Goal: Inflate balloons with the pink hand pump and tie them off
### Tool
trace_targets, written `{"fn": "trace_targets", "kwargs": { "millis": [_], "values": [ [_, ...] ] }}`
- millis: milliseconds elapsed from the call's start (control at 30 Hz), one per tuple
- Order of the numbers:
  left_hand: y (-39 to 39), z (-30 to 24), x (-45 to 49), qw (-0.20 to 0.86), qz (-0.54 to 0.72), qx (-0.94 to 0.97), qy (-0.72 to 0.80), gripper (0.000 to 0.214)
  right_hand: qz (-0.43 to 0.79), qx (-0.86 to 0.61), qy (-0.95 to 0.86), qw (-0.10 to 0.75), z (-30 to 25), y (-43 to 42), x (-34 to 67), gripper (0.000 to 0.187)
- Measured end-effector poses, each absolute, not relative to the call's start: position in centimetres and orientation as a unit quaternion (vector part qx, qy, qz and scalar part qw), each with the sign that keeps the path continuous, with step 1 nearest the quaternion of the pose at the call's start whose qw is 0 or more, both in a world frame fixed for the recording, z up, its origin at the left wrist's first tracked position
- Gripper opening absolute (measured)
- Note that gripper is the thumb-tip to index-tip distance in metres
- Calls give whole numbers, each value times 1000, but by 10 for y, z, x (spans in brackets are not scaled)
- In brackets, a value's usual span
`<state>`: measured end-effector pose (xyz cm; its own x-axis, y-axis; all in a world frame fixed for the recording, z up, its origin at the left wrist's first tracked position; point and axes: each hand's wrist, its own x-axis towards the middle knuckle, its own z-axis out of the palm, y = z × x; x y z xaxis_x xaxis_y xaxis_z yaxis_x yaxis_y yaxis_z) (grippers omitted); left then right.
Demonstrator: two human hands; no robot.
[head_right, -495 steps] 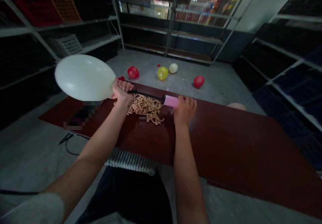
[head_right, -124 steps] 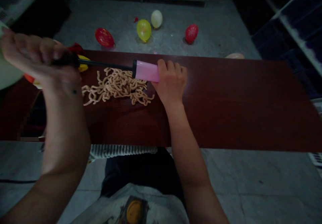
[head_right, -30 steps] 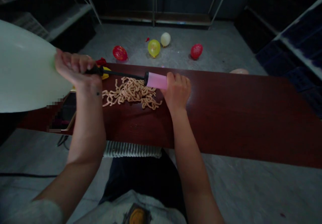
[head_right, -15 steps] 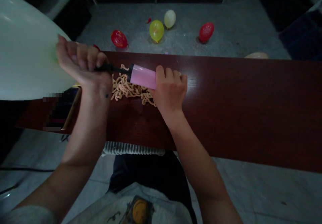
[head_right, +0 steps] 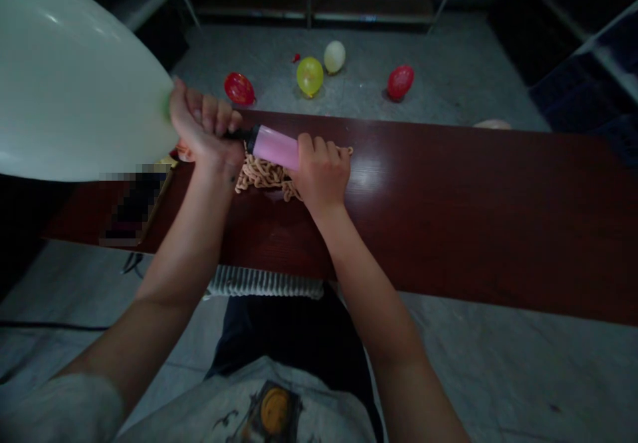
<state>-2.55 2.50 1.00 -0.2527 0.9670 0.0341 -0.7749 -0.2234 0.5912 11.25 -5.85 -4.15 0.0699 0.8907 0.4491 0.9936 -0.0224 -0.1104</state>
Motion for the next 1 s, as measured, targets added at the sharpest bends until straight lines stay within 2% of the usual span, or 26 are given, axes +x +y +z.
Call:
{"fn": "trace_targets", "kwargs": {
  "millis": [500,633,800,1000],
  "values": [
    [49,12,-60,553,792,151,211,45,-150,-736,-627,204,-47,-53,154,24],
    [40,25,-70,532,808,151,201,44,-171,-725,-632,216,-45,-53,167,27],
    [29,37,-71,490,806,196,268,44,-162,-728,-635,200,-43,-55,169,32],
    [35,22,-67,479,798,239,277,45,-150,-730,-640,186,-38,-61,160,32]
  ]
}}
